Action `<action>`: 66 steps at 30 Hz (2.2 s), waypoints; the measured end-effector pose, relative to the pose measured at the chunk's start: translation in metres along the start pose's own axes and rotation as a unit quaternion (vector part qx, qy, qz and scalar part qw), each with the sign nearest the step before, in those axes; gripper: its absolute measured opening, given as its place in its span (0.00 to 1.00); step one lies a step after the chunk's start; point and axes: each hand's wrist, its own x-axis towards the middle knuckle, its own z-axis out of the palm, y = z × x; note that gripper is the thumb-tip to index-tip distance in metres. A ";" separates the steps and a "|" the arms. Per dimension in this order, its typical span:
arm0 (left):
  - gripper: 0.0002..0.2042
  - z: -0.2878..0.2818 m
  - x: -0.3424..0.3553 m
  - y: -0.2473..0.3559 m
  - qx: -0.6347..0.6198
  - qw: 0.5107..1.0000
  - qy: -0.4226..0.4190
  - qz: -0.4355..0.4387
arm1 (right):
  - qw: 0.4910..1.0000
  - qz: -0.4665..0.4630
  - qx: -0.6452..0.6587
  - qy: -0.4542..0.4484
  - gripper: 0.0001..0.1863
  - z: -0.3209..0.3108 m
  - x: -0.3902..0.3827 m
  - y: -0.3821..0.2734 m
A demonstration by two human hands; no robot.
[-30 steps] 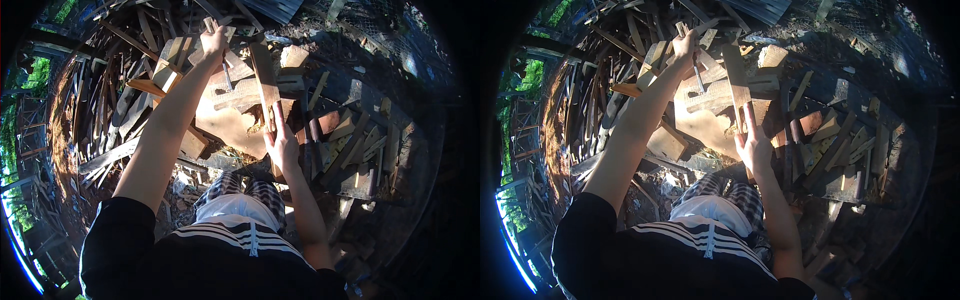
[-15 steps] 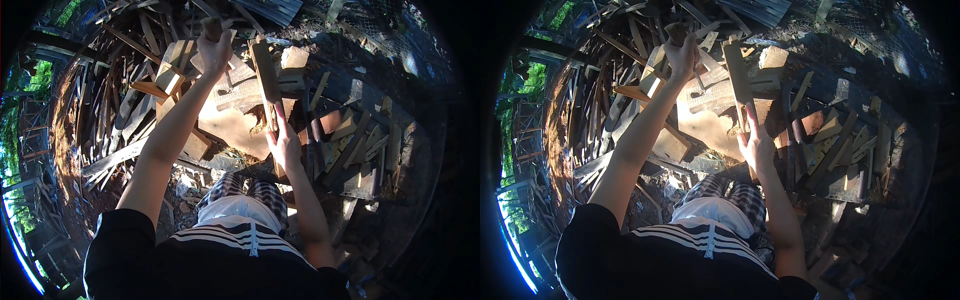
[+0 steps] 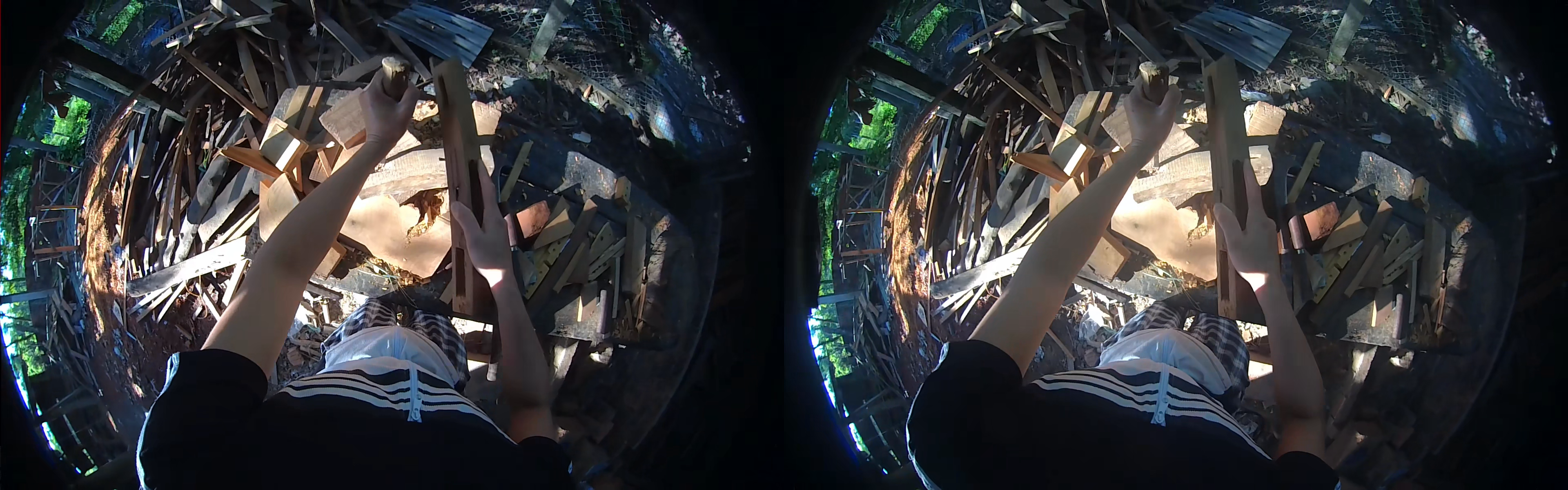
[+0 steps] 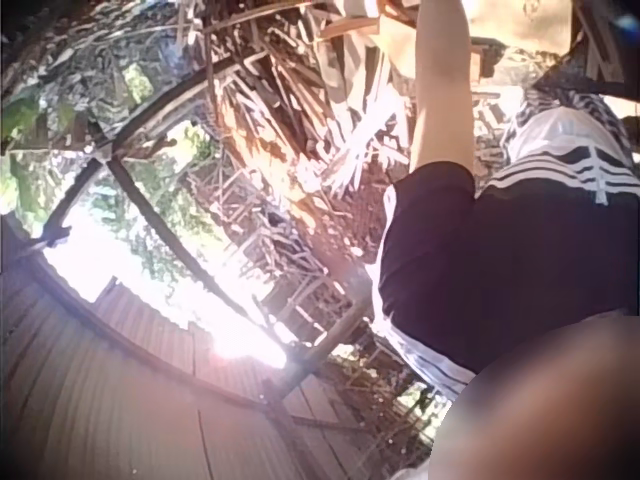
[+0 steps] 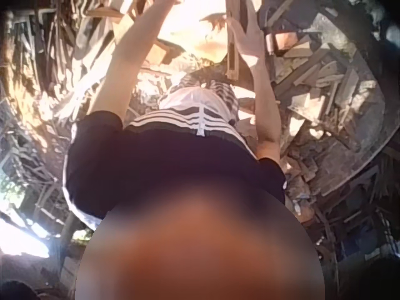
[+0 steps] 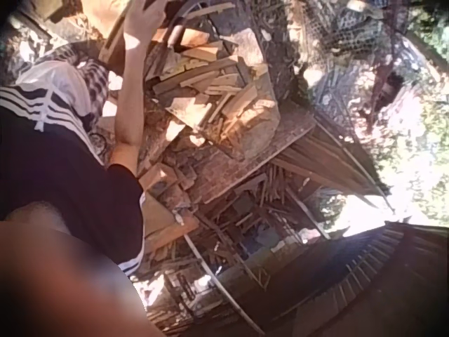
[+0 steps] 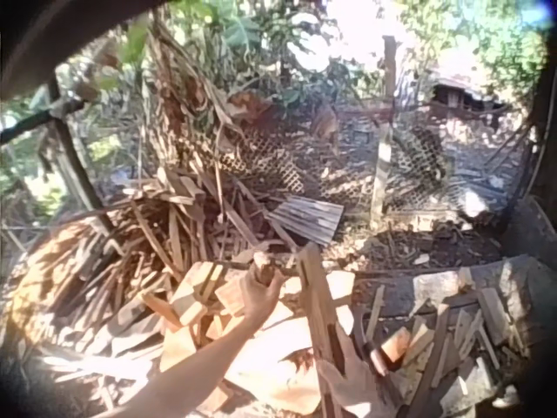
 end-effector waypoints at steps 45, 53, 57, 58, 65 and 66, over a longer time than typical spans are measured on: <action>0.06 0.008 0.031 -0.056 -0.121 0.955 -0.083 -0.256 | 0.974 -0.048 -0.222 0.009 0.49 0.061 -0.035 0.049; 0.24 -0.113 0.015 -0.002 0.176 0.875 -0.420 -0.165 | 0.969 -0.025 -0.246 0.020 0.48 0.060 -0.039 0.060; 0.42 -0.140 -0.060 -0.037 0.342 0.807 -0.482 -0.012 | 0.973 -0.023 -0.230 -0.024 0.45 0.053 -0.036 0.054; 0.43 -0.138 -0.072 -0.035 0.351 0.817 -0.456 -0.043 | 0.971 -0.027 -0.234 -0.023 0.45 0.053 -0.035 0.058; 0.43 -0.126 -0.084 -0.046 0.367 0.859 -0.351 -0.062 | 0.990 -0.023 -0.135 -0.022 0.40 0.040 -0.027 0.043; 0.43 -0.123 -0.079 -0.048 0.362 0.862 -0.349 -0.064 | 0.990 -0.029 -0.136 -0.011 0.41 0.037 -0.025 0.042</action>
